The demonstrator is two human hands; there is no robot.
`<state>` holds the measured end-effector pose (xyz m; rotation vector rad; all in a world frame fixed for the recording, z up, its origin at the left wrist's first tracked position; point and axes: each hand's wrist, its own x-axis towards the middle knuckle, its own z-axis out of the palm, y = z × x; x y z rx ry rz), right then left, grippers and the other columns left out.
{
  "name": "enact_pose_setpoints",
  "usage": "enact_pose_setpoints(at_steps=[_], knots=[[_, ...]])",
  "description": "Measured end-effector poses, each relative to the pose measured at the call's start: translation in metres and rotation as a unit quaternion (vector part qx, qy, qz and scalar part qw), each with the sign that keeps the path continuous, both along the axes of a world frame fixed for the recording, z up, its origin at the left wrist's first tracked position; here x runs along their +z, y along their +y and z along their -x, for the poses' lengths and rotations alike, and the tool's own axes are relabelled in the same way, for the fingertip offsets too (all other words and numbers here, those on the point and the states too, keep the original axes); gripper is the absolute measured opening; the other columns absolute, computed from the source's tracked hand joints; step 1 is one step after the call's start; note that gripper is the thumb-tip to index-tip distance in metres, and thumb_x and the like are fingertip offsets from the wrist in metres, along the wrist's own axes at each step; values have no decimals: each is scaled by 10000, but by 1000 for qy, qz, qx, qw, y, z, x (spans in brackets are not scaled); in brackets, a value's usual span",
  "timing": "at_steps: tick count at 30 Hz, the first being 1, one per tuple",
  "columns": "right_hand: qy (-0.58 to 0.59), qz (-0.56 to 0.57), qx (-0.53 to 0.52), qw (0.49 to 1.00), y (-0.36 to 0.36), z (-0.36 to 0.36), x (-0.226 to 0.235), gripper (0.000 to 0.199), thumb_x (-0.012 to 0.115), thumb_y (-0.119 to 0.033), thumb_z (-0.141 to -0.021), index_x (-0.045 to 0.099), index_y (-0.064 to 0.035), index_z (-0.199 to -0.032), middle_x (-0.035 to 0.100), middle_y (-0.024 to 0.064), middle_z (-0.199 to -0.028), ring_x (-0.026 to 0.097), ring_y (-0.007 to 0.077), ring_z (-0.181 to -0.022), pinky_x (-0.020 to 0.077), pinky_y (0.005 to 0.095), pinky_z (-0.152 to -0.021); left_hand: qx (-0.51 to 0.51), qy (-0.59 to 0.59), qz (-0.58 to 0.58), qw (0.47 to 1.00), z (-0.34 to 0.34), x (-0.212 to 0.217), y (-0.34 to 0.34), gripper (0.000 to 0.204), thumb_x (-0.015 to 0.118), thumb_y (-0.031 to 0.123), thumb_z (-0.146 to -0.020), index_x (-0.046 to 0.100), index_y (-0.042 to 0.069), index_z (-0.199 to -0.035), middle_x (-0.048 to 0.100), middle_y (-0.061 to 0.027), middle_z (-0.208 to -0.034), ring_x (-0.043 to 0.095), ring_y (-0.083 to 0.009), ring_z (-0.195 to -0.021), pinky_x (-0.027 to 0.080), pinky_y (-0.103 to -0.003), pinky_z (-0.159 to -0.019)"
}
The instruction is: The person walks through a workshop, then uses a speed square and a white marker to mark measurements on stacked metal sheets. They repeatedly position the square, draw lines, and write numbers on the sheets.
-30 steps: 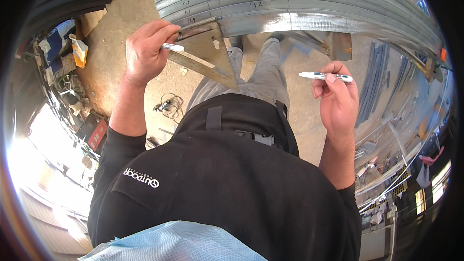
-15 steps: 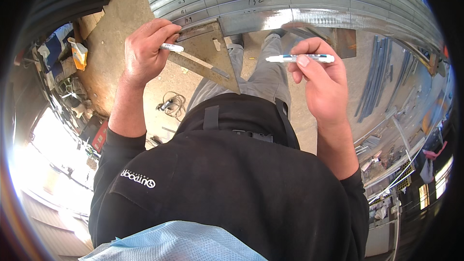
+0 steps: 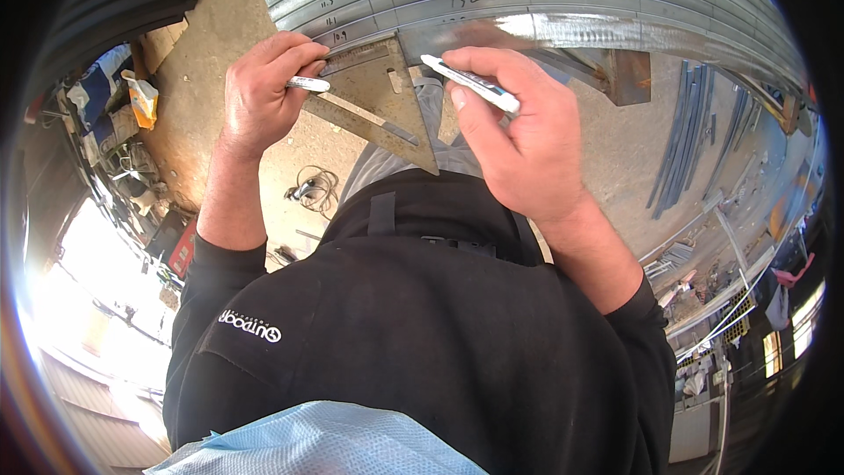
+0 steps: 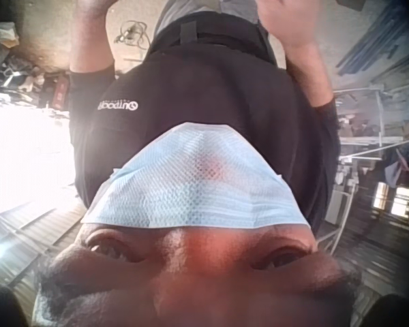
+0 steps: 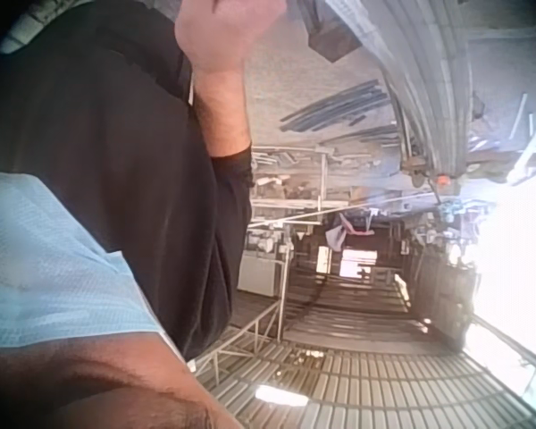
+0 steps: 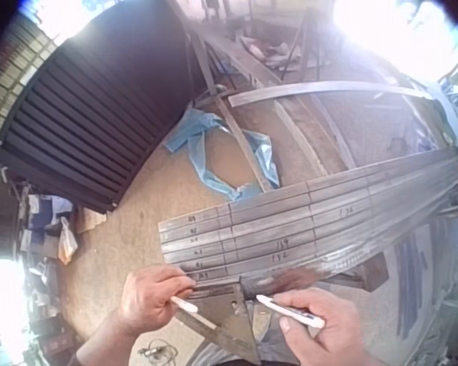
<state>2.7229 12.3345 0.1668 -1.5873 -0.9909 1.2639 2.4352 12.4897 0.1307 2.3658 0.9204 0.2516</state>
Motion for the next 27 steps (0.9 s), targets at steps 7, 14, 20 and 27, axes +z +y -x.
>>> enact_pose_setpoints(at_steps=[7, 14, 20, 27], knots=[[-156, -98, 59, 981, 11, 11, -3, 278, 730, 7, -1030, 752, 16, -1307, 791, 129, -1096, 765, 228, -967, 579, 313, -870, 0, -2, -3, 1000, 1, 0, 0, 166, 822, 47, -915, 818, 61, -1080, 795, -73, -1036, 782, -310, -933, 625, -398, -796], [-231, -135, 58, 962, 15, 23, -14, 327, 802, -12, -940, 765, -27, -1265, 783, 133, -1069, 755, 334, -875, 599, 402, -760, -3, -3, -7, 1000, -1, -1, -1, 170, 822, 45, -909, 811, 69, -1077, 791, -69, -1032, 778, -311, -922, 619, -401, -782], [-249, -132, 72, 957, 16, 24, -14, 324, 769, 24, -971, 762, -15, -1293, 789, 156, -1107, 784, 329, -944, 610, 390, -822, -5, -12, -12, 1000, -1, -1, -1, 174, 828, 48, -904, 806, 70, -1075, 789, -74, -1032, 775, -315, -929, 617, -406, -778], [-260, -135, 77, 953, 18, 25, -16, 335, 774, 18, -963, 761, -16, -1296, 789, 159, -1106, 778, 344, -937, 609, 404, -815, -11, -17, -11, 1000, -1, -2, 0, 171, 833, 52, -903, 804, 67, -1071, 789, -81, -1030, 774, -319, -936, 619, -407, -783]])
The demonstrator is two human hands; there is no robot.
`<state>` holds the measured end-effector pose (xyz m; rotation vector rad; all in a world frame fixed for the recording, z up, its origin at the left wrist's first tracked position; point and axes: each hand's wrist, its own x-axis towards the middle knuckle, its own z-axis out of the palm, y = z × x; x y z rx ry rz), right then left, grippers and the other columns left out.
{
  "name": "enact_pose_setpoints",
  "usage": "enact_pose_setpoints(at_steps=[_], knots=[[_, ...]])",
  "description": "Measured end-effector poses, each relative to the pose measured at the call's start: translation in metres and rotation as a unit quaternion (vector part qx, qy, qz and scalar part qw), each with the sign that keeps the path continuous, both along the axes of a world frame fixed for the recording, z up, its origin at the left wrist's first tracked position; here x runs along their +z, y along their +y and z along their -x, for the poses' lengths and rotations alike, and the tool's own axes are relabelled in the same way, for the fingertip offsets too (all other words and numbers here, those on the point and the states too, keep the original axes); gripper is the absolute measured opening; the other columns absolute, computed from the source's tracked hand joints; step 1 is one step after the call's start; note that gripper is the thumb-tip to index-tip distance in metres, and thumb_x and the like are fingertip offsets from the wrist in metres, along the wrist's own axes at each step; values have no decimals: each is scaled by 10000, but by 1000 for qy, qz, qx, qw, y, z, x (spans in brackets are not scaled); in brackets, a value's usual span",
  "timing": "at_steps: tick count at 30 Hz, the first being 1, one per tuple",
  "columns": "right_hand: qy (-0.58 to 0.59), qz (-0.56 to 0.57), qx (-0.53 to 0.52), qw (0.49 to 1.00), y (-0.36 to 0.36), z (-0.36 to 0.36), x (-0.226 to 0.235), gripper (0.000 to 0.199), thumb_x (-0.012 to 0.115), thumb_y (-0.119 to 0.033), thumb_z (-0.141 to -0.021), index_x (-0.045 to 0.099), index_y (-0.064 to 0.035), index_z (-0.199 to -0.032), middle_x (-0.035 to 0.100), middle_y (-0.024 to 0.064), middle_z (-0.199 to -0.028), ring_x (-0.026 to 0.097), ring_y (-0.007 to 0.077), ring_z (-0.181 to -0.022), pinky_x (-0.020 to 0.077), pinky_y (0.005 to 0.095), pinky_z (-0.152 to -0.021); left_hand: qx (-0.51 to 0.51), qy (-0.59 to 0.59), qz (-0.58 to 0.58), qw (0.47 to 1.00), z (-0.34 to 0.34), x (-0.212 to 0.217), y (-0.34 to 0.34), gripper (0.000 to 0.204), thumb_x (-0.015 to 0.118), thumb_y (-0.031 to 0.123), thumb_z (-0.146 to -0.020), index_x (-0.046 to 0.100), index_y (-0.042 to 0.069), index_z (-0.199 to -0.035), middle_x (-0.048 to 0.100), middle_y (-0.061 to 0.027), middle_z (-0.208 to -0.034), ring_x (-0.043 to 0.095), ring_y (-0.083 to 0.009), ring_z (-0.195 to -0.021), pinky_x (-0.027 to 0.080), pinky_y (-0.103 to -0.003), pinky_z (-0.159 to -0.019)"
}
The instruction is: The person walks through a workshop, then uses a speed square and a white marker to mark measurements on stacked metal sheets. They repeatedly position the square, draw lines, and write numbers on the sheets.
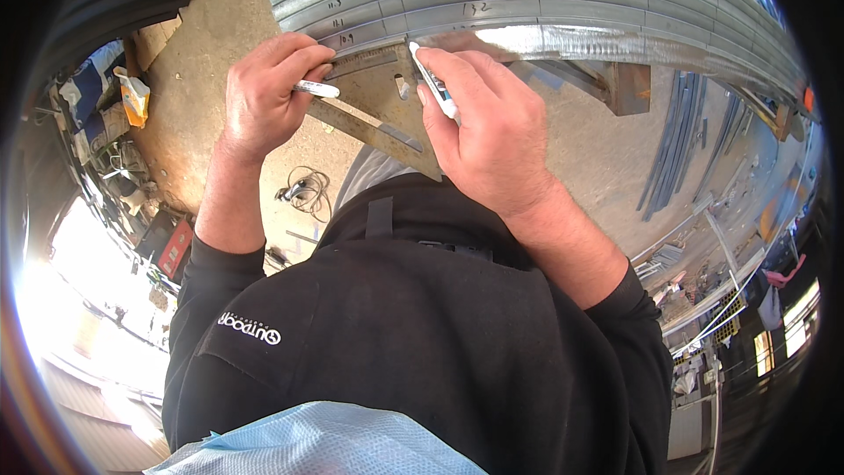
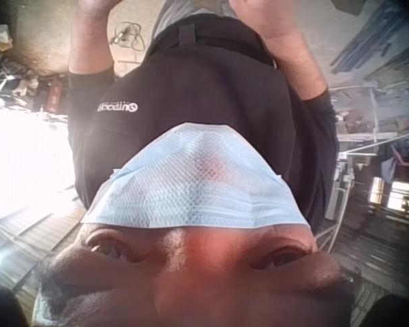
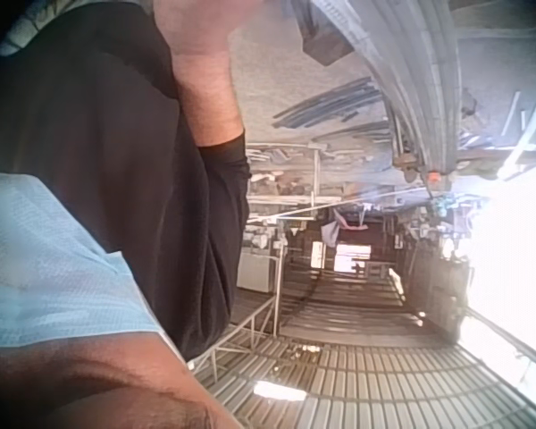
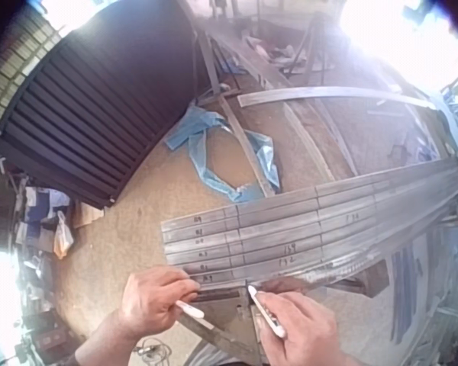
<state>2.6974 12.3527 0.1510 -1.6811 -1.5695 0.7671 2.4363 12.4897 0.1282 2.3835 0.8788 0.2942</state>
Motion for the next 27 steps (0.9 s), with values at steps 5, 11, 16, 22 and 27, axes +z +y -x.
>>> enact_pose_setpoints(at_steps=[5, 11, 16, 22, 27], knots=[[-4, 2, 3, 1000, 1, 1, -2, 335, 775, 18, -962, 761, -12, -1296, 789, 164, -1105, 776, 350, -941, 608, 409, -819, 2, 3, 4, 1000, 0, 1, 0, 170, 835, 55, -905, 804, 67, -1071, 789, -82, -1029, 775, -319, -940, 621, -408, -786], [-3, 5, 4, 1000, 2, 2, -5, 333, 774, 21, -962, 759, -1, -1294, 788, 169, -1105, 775, 352, -941, 608, 409, -818, 4, 6, 6, 1000, 0, 1, -1, 157, 831, 62, -914, 801, 69, -1068, 789, -81, -1029, 777, -321, -944, 622, -411, -788], [-9, 7, 1, 1000, 3, 4, -7, 319, 774, 22, -964, 761, 0, -1281, 787, 166, -1104, 773, 351, -940, 606, 411, -813, 3, 4, 8, 1000, 0, 1, 0, 153, 827, 62, -919, 800, 71, -1070, 788, -83, -1031, 777, -324, -949, 623, -417, -797], [-42, -25, 13, 999, 7, 3, -10, 311, 815, -51, -930, 754, -50, -1235, 768, 102, -1047, 732, 309, -842, 583, 404, -725, 6, 5, 7, 1000, 0, 0, -1, 145, 823, 66, -927, 799, 72, -1069, 788, -85, -1036, 779, -324, -956, 624, -417, -805], [-45, -15, 19, 999, 8, 1, -7, 286, 807, -52, -923, 750, -56, -1204, 761, 87, -1012, 732, 302, -842, 578, 407, -715, 4, 9, 7, 1000, 0, 0, -1, 145, 823, 70, -929, 800, 73, -1072, 789, -85, -1037, 780, -323, -961, 625, -414, -808]])
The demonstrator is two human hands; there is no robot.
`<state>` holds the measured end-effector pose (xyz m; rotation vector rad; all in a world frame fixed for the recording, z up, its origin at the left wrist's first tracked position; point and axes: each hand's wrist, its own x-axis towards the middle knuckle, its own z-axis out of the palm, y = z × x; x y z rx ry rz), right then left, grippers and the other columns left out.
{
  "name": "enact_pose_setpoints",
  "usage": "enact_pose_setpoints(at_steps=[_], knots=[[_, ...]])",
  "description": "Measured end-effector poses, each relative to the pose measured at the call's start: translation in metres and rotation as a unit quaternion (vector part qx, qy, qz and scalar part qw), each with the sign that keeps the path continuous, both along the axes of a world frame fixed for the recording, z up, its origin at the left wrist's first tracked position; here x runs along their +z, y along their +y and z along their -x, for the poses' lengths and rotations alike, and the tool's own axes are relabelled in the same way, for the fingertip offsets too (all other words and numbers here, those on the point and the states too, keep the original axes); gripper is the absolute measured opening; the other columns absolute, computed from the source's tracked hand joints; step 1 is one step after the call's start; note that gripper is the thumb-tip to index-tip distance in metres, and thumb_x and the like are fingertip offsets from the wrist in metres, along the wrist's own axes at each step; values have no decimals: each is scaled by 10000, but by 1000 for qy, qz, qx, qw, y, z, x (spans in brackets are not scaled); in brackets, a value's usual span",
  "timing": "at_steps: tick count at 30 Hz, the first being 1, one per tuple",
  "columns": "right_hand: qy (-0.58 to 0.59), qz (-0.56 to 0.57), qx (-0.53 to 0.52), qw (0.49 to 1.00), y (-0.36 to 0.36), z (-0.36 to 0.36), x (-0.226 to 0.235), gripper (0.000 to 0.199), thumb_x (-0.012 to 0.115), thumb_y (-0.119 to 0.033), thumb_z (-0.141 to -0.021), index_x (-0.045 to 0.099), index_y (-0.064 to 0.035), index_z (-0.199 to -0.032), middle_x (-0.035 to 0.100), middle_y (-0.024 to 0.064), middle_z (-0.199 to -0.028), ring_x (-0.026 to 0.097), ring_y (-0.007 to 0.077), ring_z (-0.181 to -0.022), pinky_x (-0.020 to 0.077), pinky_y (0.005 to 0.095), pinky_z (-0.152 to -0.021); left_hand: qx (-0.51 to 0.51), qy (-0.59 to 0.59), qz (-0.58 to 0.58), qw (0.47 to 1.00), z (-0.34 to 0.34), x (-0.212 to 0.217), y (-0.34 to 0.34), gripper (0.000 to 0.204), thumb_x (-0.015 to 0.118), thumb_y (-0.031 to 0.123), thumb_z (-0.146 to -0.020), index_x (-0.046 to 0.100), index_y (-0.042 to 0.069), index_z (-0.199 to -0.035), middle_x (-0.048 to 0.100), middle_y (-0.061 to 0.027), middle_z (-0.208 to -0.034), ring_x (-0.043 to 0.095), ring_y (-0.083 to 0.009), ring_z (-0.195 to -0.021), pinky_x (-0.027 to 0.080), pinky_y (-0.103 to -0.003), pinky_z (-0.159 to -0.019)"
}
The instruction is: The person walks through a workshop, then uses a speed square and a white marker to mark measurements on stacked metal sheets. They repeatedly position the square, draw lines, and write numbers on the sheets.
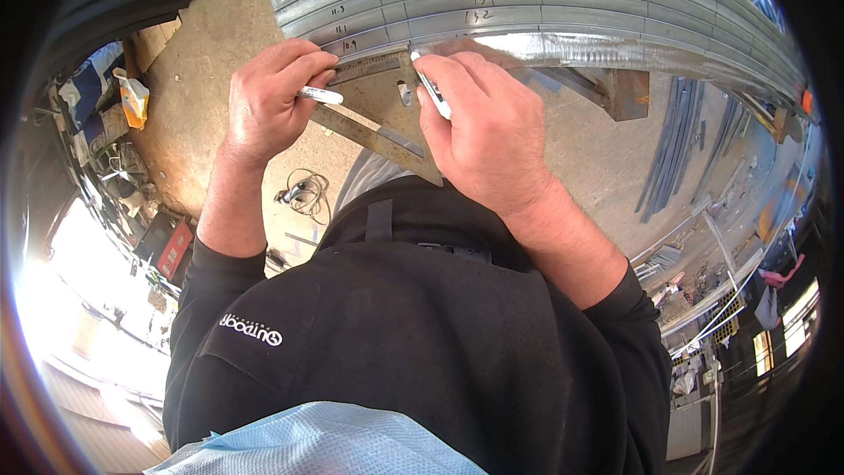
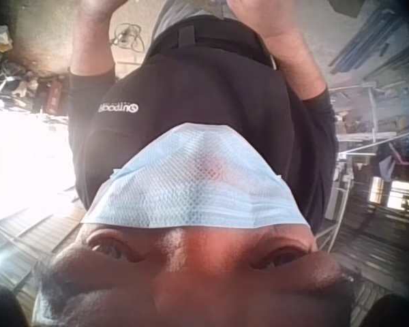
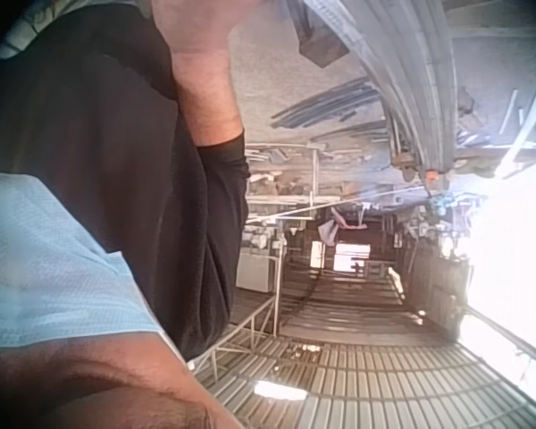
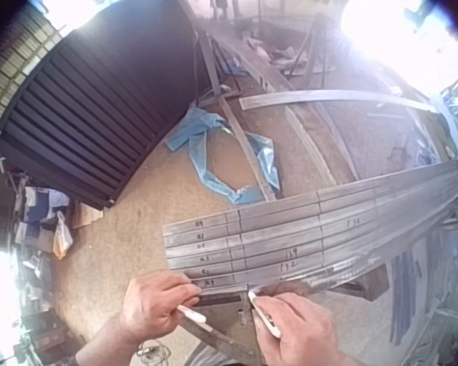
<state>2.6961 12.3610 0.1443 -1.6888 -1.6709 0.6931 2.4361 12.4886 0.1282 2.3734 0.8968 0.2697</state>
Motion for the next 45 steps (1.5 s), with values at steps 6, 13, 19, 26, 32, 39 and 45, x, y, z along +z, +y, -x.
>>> enact_pose_setpoints(at_steps=[6, 13, 19, 26, 32, 39, 45], knots=[[1, 15, 4, 1000, -1, 0, 5, 275, 807, -50, -899, 747, -59, -1167, 753, 87, -981, 735, 309, -841, 576, 413, -704, 0, -9, -14, 1000, -1, -2, 0, 160, 819, 57, -900, 796, 89, -1055, 786, -63, -1019, 777, -302, -937, 624, -409, -780], [7, 46, 37, 998, -9, -5, 10, 216, 806, -47, -885, 747, -60, -1093, 743, 88, -960, 720, 327, -787, 567, 427, -674, 3, -24, -34, 999, -2, -3, 1, 192, 807, 29, -843, 782, 117, -1011, 778, -23, -982, 771, -264, -886, 617, -396, -724], [26, -15, -23, 999, -4, -6, 5, 258, 813, -37, -902, 770, -58, -1156, 764, 89, -998, 726, 306, -786, 568, 399, -676, 1, -8, -14, 1000, -1, -1, 0, 159, 819, 58, -897, 795, 92, -1051, 784, -60, -1017, 776, -301, -929, 623, -408, -771], [20, 36, 6, 999, 1, -4, 9, 289, 752, 27, -967, 762, -7, -1254, 782, 158, -1131, 770, 354, -944, 606, 410, -811, 3, -4, 2, 1000, 1, -1, 0, 146, 817, 71, -928, 798, 77, -1073, 786, -79, -1037, 778, -323, -947, 622, -415, -787], [-14, 0, 12, 1000, 1, -2, 5, 255, 808, -63, -897, 755, -75, -1146, 750, 76, -988, 735, 299, -833, 577, 402, -701, 5, -5, 2, 1000, 1, -1, 0, 150, 812, 60, -926, 798, 80, -1074, 786, -78, -1037, 776, -326, -942, 620, -415, -783], [-5, 33, 36, 999, -12, -7, 10, 203, 808, -57, -871, 752, -71, -1065, 747, 80, -961, 728, 308, -804, 571, 411, -680, 1, -11, -2, 1000, 1, -2, 0, 143, 814, 64, -927, 795, 81, -1067, 785, -75, -1033, 775, -323, -937, 619, -415, -777], [-4, -25, 7, 1000, 1, -7, 4, 278, 808, -33, -891, 764, -80, -1161, 749, 70, -1013, 725, 292, -804, 561, 401, -680, 5, -7, -3, 1000, 0, -1, -1, 134, 818, 77, -931, 793, 84, -1062, 783, -72, -1026, 775, -320, -934, 619, -412, -775]])
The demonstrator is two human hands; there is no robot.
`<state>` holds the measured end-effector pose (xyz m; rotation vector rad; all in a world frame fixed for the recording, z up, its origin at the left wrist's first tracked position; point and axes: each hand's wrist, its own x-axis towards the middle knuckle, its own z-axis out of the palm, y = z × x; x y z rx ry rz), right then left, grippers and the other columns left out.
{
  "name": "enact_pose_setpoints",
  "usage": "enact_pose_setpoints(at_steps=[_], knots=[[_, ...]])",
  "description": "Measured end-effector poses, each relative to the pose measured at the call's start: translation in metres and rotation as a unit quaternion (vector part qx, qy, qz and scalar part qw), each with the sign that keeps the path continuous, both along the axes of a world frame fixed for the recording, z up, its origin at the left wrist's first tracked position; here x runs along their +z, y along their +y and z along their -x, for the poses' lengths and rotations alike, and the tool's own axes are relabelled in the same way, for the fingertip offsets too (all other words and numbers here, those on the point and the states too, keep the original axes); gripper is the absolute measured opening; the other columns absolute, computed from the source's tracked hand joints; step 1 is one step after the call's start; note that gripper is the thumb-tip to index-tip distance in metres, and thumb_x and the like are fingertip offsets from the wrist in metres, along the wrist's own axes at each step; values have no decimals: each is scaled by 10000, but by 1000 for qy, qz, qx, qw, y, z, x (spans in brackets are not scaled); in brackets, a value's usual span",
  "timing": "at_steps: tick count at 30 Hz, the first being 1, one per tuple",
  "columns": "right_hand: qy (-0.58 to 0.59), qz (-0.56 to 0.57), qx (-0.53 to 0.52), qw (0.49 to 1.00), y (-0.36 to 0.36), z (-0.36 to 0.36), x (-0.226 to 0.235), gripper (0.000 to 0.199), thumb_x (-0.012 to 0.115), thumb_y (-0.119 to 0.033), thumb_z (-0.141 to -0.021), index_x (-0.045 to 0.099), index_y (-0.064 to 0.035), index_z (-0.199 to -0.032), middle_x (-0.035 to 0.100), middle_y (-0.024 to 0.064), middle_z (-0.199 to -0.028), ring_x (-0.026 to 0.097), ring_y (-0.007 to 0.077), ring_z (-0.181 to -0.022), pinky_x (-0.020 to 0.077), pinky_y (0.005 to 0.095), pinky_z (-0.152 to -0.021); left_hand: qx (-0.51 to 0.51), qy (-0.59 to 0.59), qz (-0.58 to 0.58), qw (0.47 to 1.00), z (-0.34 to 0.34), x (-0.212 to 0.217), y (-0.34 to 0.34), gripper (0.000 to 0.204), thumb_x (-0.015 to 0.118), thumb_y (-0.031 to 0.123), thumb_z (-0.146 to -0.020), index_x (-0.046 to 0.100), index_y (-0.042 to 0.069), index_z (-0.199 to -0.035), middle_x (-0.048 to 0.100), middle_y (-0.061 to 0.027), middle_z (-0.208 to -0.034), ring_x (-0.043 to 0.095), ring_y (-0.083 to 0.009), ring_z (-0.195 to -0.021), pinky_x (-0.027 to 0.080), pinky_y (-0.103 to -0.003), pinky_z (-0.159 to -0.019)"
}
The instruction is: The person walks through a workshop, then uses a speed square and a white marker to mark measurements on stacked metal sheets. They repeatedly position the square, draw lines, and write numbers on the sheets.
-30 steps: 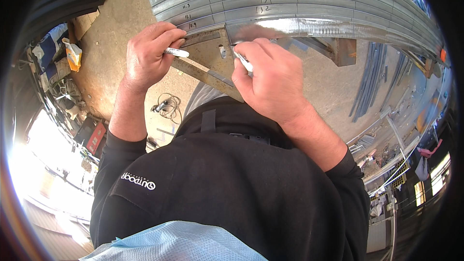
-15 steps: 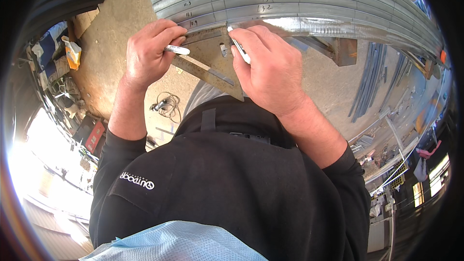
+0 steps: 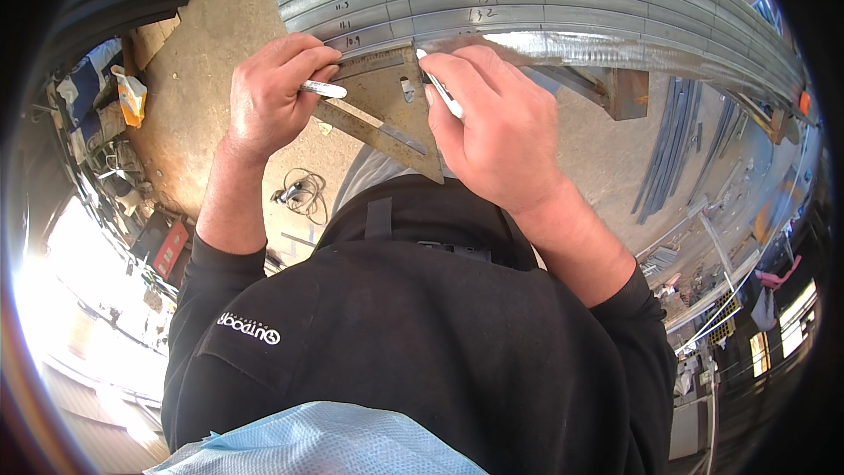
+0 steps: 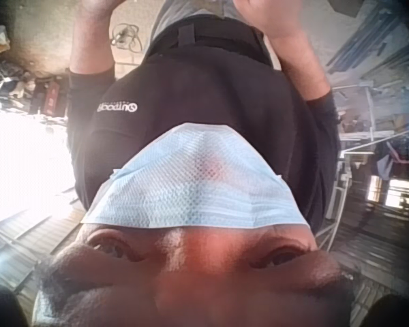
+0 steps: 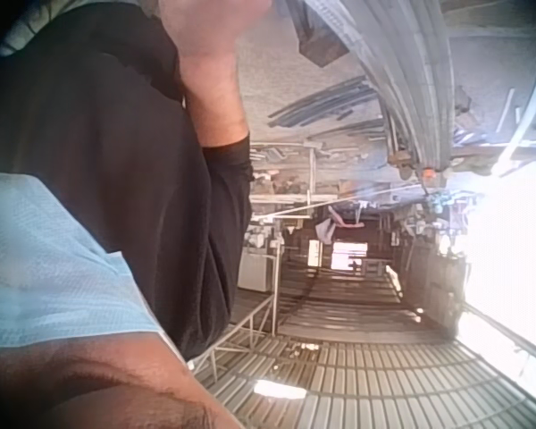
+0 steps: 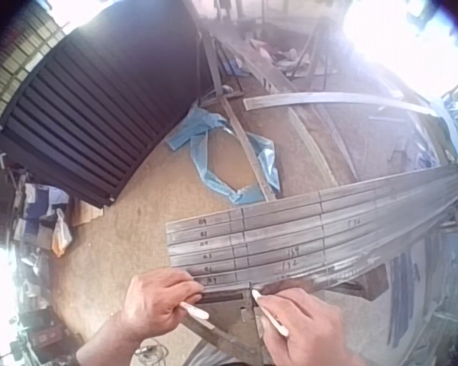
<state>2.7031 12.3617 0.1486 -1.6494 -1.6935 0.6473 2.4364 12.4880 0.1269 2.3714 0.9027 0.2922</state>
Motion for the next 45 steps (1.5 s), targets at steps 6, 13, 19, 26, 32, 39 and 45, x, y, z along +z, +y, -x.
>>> enact_pose_setpoints(at_steps=[6, 13, 19, 26, 32, 39, 45], knots=[[-15, 1, 3, 1000, 5, 3, -4, 305, 820, -37, -896, 757, -95, -1188, 750, 51, -1060, 726, 281, -825, 567, 390, -703, 2, -2, -3, 1000, -1, 0, 0, 125, 819, 78, -932, 797, 83, -1056, 783, -72, -1018, 777, -315, -923, 622, -407, -772], [-12, 55, 38, 998, -5, 0, 9, 216, 790, -45, -907, 767, -50, -1121, 752, 123, -1025, 734, 346, -842, 579, 414, -727, 0, -2, -3, 1000, -2, 0, -1, 130, 823, 78, -929, 798, 80, -1056, 785, -72, -1016, 777, -310, -920, 624, -404, -773], [0, 180, 71, 981, -38, -10, 10, 105, 772, -65, -907, 760, -56, -1011, 748, 112, -961, 707, 336, -767, 550, 423, -672, -4, -7, -3, 1000, 0, 1, 0, 125, 812, 53, -933, 796, 69, -1056, 783, -76, -1013, 772, -309, -913, 615, -397, -773], [207, 329, -53, 920, -67, -39, 10, 94, 719, -96, -997, 768, -30, -1043, 776, 86, -959, 699, 209, -733, 532, 344, -666, 126, -80, 110, 983, 49, 18, -8, 92, 780, -7, -960, 795, 32, -1042, 758, -96, -979, 729, -246, -837, 568, -340, -727], [692, 315, -218, 612, -80, -63, -2, 224, 593, -178, -1104, 725, 2, -1126, 736, 68, -879, 581, 158, -697, 443, 313, -622, 270, -169, 284, 905, 116, -7, -41, 67, 746, -9, -1053, 782, -29, -1106, 759, -44, -1071, 668, -119, -916, 527, -284, -821], [815, 283, -203, 462, -78, -68, 9, 280, 565, -259, -1128, 729, -35, -1159, 715, 80, -879, 560, 183, -705, 424, 344, -642, 351, -244, 448, 785, 137, -34, -88, 136, 730, 29, -1073, 797, -51, -1161, 741, -21, -1106, 651, -114, -1017, 504, -302, -946], [842, 263, -153, 445, -73, -69, 25, 306, 549, -265, -1129, 745, -33, -1168, 700, 73, -891, 559, 178, -721, 418, 340, -651, 354, -263, 460, 771, 139, -41, -103, 130, 730, 10, -1063, 800, -47, -1157, 734, -18, -1117, 652, -120, -1019, 505, -301, -941]])
